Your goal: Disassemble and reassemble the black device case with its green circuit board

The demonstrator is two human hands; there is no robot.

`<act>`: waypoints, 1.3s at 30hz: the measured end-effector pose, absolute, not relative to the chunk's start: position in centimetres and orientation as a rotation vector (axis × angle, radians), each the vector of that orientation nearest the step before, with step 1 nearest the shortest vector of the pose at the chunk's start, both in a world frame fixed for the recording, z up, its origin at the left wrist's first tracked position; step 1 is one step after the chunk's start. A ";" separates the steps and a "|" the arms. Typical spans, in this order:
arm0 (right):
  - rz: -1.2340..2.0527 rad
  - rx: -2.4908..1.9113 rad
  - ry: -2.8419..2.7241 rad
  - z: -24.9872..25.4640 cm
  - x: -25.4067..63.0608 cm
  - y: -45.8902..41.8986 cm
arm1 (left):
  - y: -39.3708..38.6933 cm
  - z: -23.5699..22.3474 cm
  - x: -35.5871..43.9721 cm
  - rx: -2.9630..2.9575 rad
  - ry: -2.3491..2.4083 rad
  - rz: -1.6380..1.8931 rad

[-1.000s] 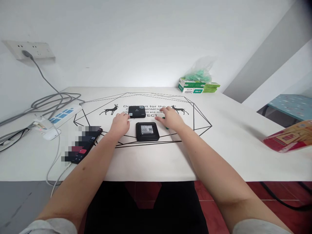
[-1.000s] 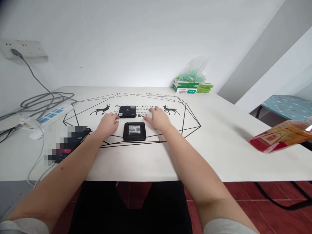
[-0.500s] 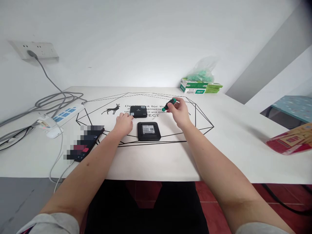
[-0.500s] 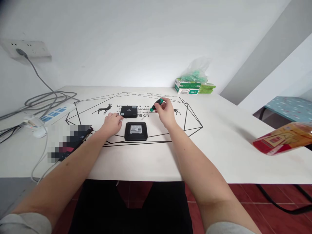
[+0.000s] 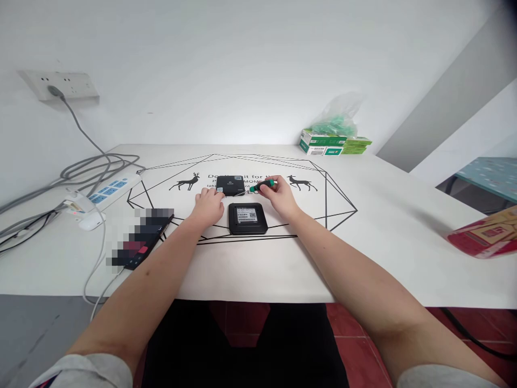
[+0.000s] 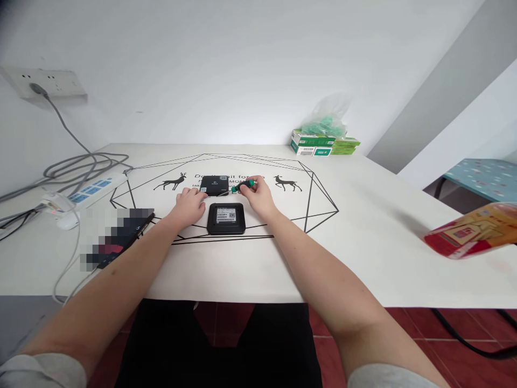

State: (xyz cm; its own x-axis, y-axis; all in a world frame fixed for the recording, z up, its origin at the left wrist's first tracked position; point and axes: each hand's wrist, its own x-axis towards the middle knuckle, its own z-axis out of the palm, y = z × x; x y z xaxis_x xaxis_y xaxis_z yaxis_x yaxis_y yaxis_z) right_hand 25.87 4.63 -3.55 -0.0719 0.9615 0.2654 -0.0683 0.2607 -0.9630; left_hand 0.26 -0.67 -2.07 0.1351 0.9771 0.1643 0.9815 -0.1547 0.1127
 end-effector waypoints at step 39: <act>1.319 -0.912 -1.029 -2.5 26.0 4.3 | -0.9 -1.5 0.2 -2.666 -1.701 -0.996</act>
